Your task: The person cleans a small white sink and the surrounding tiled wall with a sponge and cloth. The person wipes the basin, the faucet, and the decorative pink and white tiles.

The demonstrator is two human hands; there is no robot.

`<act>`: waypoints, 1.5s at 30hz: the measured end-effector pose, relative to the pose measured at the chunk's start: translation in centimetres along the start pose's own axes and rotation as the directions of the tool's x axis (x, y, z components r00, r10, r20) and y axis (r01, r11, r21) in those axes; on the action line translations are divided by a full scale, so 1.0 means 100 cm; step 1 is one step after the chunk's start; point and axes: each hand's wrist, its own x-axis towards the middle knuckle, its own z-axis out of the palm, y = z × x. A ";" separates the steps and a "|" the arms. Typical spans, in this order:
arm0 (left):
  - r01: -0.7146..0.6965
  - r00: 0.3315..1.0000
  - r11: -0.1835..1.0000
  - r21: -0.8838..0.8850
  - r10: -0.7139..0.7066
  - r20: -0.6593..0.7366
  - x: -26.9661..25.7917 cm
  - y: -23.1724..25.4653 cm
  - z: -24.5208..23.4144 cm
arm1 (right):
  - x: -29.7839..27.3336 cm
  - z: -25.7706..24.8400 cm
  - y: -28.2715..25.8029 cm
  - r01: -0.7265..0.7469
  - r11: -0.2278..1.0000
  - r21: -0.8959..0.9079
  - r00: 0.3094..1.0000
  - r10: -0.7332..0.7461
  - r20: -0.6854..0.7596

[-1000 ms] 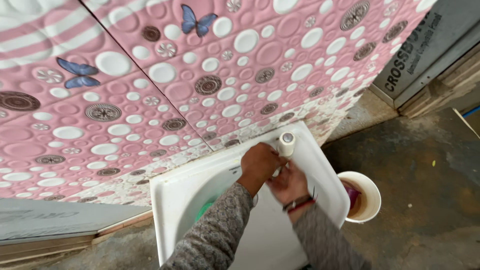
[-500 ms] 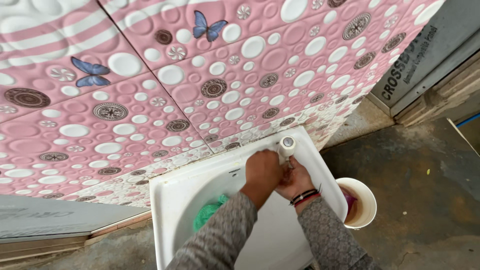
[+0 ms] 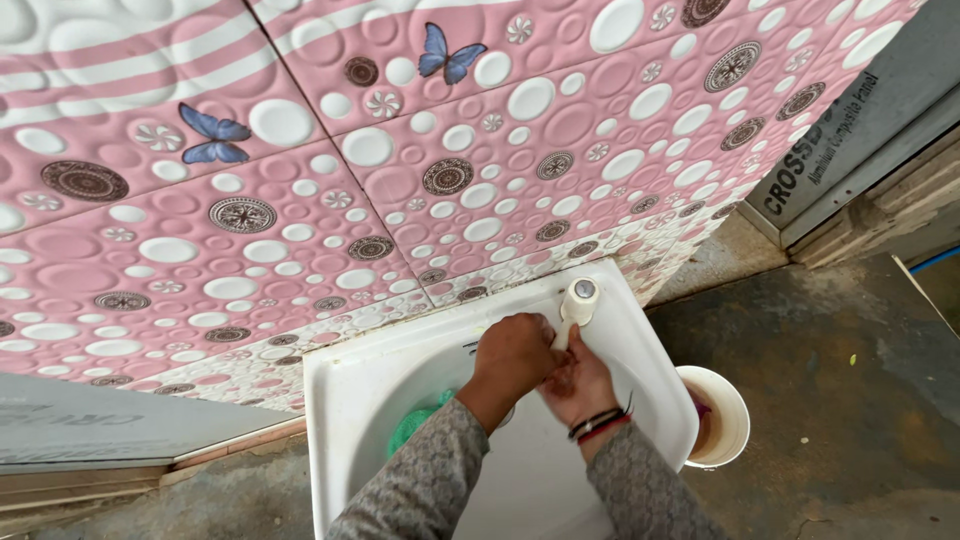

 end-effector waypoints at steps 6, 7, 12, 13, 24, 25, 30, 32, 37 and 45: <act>-0.088 0.985 0.989 0.122 0.104 -0.136 0.029 0.002 0.027 | 0.063 -0.027 -0.029 -0.067 0.994 0.081 0.997 0.063 0.044; -0.105 0.979 0.985 0.135 0.126 -0.163 0.027 0.000 0.032 | 0.070 -0.041 -0.028 -0.049 0.998 0.041 0.986 0.041 0.163; -0.066 0.992 0.997 0.032 0.069 -0.102 0.002 -0.007 0.027 | 0.038 -0.038 -0.008 0.091 0.958 -0.273 0.996 -0.094 0.002; -0.054 0.995 0.999 0.006 0.054 -0.085 -0.003 -0.010 0.020 | 0.023 -0.025 -0.009 0.103 0.896 -0.432 0.991 -0.130 -0.034; 0.045 0.999 0.421 -0.906 -0.006 0.047 0.029 -0.070 0.024 | -0.011 0.004 -0.034 0.040 0.537 -0.843 0.992 -0.125 -0.033; 0.093 0.995 0.369 -0.925 -0.078 0.069 0.031 -0.069 0.031 | -0.017 0.004 -0.030 0.078 0.604 -0.793 0.988 -0.152 -0.018; 0.210 0.972 0.292 -0.933 -0.162 0.168 0.033 -0.071 0.067 | -0.029 0.011 -0.024 0.211 0.785 -0.582 0.958 -0.283 -0.034; 0.187 0.976 0.288 -0.939 -0.161 0.145 0.045 -0.069 0.073 | -0.023 0.005 -0.023 0.112 0.940 -0.322 0.993 -0.121 -0.009; 0.150 0.964 0.038 -0.988 -0.227 0.138 0.031 -0.061 0.048 | 0.014 0.002 0.003 0.028 1.000 -0.008 0.998 -0.028 -0.055; 0.044 0.964 -0.151 -0.988 -0.253 0.082 0.035 -0.033 0.017 | 0.017 0.008 0.000 -0.110 0.989 -0.098 0.983 0.093 -0.159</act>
